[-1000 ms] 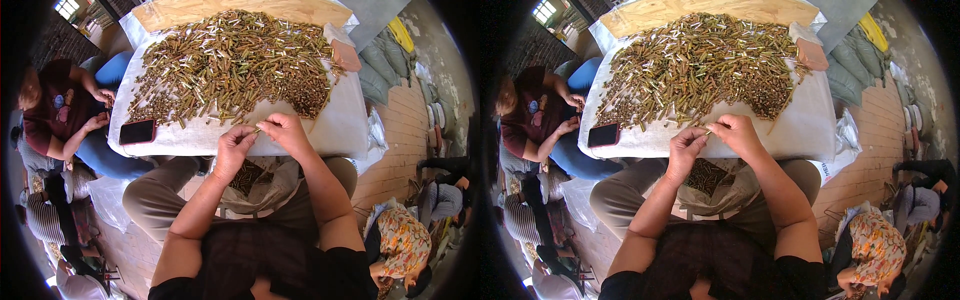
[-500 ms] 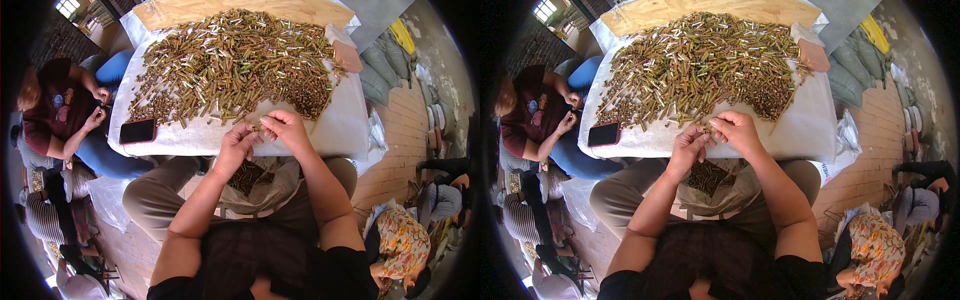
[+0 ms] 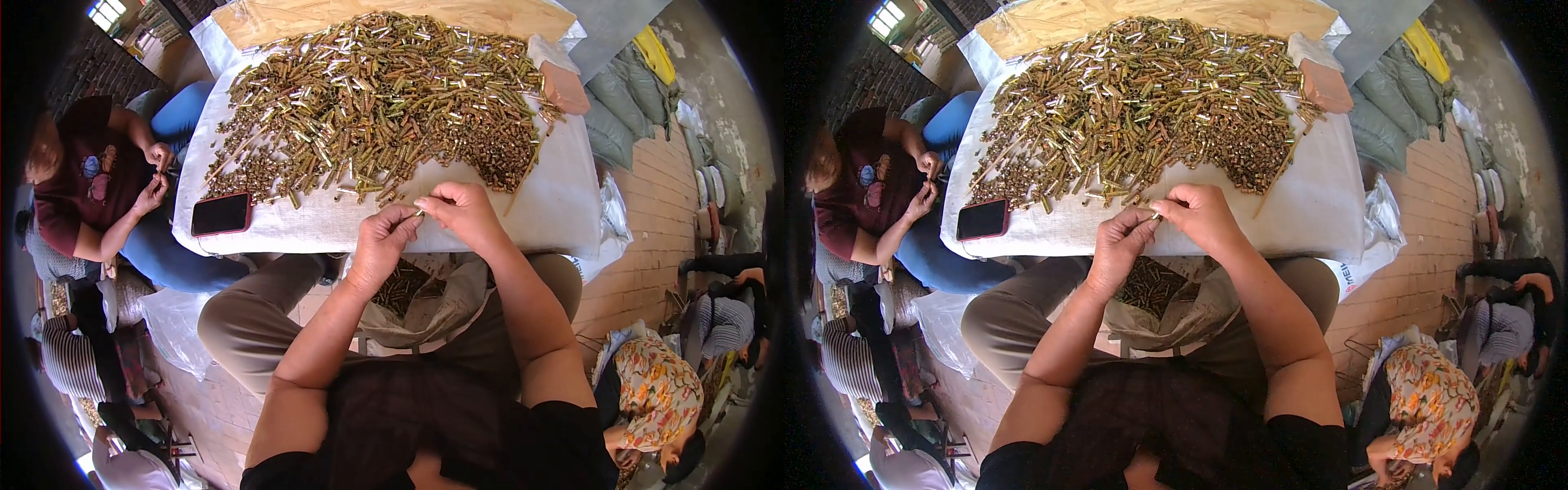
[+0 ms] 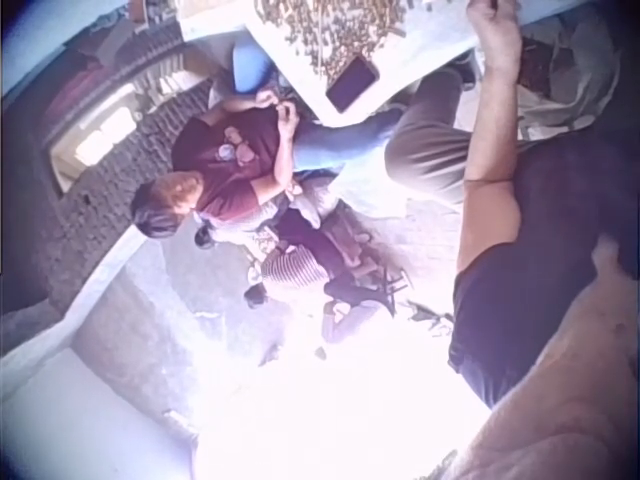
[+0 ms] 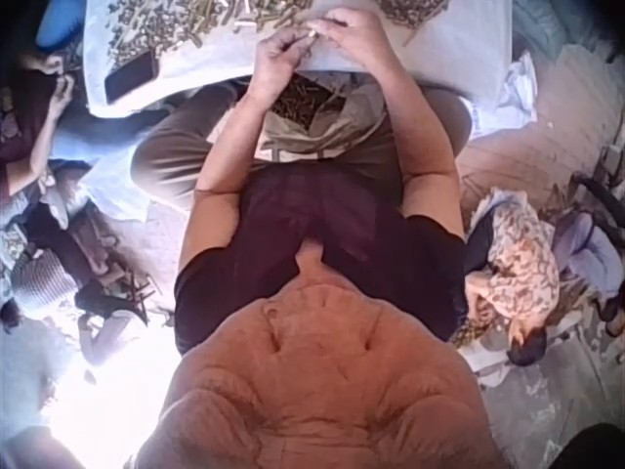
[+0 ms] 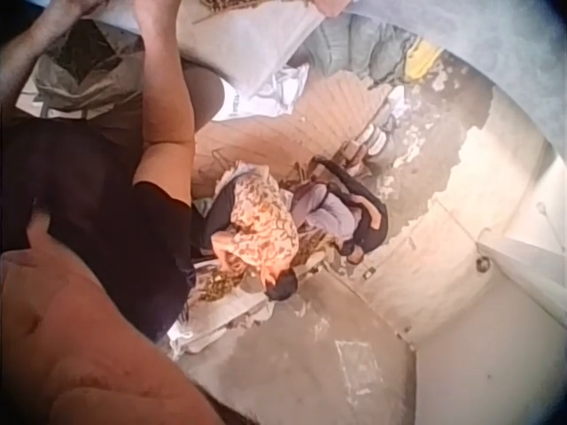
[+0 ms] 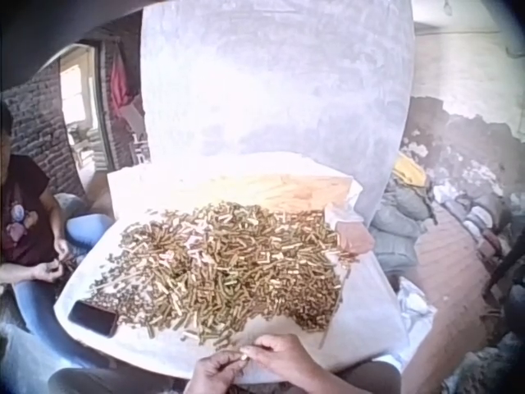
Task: The person sorts small metal components by hand on a table, inspecting them one by one.
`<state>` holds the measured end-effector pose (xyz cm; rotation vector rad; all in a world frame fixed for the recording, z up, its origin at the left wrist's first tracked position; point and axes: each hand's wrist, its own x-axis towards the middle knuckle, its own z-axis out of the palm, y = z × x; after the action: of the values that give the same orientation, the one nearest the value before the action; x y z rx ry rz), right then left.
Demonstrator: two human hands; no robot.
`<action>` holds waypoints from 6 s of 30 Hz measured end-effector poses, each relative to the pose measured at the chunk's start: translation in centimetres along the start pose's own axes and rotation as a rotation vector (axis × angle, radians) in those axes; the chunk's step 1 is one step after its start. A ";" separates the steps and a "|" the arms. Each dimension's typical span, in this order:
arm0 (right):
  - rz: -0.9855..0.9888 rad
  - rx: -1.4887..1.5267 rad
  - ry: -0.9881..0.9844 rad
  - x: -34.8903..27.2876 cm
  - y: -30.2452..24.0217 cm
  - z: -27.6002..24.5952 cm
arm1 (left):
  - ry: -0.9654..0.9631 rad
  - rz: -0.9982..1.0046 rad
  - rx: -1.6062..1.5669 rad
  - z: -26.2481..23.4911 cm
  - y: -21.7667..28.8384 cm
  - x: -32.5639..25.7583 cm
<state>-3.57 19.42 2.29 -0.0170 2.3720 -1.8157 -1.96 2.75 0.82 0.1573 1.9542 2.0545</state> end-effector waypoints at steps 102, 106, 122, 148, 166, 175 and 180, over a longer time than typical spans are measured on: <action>-0.190 -0.920 0.243 3.8 2.3 2.3 | 0.126 0.295 1.270 -5.0 -0.8 5.9; -0.106 -0.924 0.214 3.7 2.3 1.7 | 0.131 0.400 1.245 -4.8 -0.4 6.1; 0.092 0.417 0.012 0.7 0.6 -0.3 | -0.044 -0.203 -0.669 -1.2 0.7 2.5; -0.015 -0.158 0.180 -0.1 1.4 -1.1 | 0.010 0.007 -0.250 1.6 -0.6 1.7; -0.457 -0.787 0.256 1.9 1.7 3.1 | -0.027 0.178 0.477 -4.1 -0.5 0.6; -0.402 -0.846 0.203 3.4 2.0 4.1 | 0.249 0.440 1.201 -5.5 -1.3 6.8; -0.189 -0.544 0.264 3.2 2.8 2.9 | 0.189 0.419 1.182 -5.9 -0.6 6.7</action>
<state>-6.14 17.08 -1.47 -0.0689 3.0757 -1.2388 -9.92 -0.90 -1.06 0.6670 3.1966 0.7931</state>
